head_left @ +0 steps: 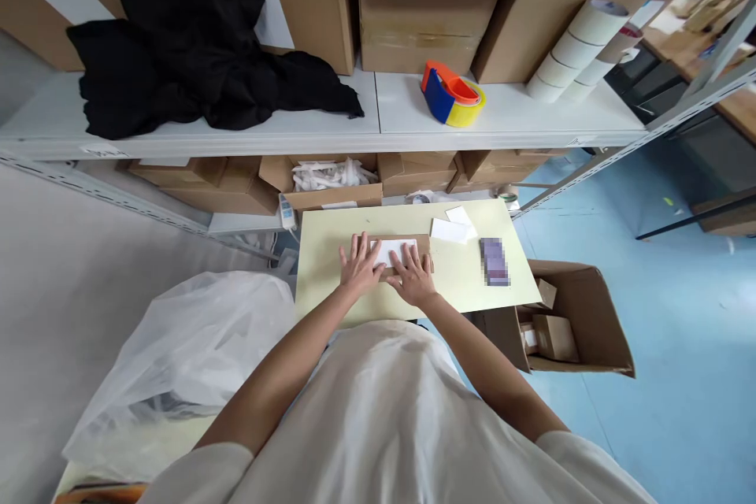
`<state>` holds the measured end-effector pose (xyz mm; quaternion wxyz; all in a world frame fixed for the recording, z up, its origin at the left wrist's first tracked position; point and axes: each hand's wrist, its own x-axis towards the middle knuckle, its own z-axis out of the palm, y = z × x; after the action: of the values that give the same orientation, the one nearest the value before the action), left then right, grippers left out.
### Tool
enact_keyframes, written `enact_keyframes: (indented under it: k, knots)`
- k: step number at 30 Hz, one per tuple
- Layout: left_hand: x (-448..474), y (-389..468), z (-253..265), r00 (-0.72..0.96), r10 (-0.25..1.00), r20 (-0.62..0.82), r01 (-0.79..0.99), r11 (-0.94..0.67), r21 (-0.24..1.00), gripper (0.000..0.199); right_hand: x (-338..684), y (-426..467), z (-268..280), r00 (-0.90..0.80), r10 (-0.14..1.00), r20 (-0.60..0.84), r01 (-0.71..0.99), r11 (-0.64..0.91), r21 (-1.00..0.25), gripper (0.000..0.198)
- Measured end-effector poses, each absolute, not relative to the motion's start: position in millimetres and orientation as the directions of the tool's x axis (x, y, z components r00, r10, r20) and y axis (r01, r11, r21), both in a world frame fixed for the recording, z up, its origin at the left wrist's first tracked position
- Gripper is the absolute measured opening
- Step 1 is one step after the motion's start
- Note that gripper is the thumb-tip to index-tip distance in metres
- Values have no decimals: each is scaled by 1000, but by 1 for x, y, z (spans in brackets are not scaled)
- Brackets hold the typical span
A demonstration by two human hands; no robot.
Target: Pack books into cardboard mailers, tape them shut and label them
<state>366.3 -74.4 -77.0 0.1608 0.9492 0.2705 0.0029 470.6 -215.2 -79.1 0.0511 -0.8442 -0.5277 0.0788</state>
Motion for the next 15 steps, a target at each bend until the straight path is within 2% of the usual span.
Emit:
enact_keyframes:
  k: [2, 4, 7, 9, 12, 15]
  knots:
    - [360, -71, -83, 783, 612, -111, 605, -707, 367, 65, 467, -221, -84, 465, 882, -80, 861, -471, -192, 68]
    - [353, -65, -92, 698, 693, -181, 678, -559, 477, 77, 470, -230, -90, 534, 841, -82, 808, -537, -242, 70]
    - [344, -56, -104, 626, 711, -319, 695, -324, 642, 92, 481, -245, -93, 647, 753, -123, 669, -637, -384, 72]
    - [342, -51, -108, 631, 695, -344, 658, -246, 711, 90, 489, -254, -92, 713, 679, -175, 538, -689, -486, 73]
    - [344, -48, -104, 638, 692, -338, 611, -188, 769, 80, 504, -263, -83, 789, 559, -254, 347, -748, -566, 73]
    - [352, -47, -94, 604, 711, -361, 638, -159, 753, 74, 522, -263, -72, 806, 511, -298, 251, -752, -610, 66]
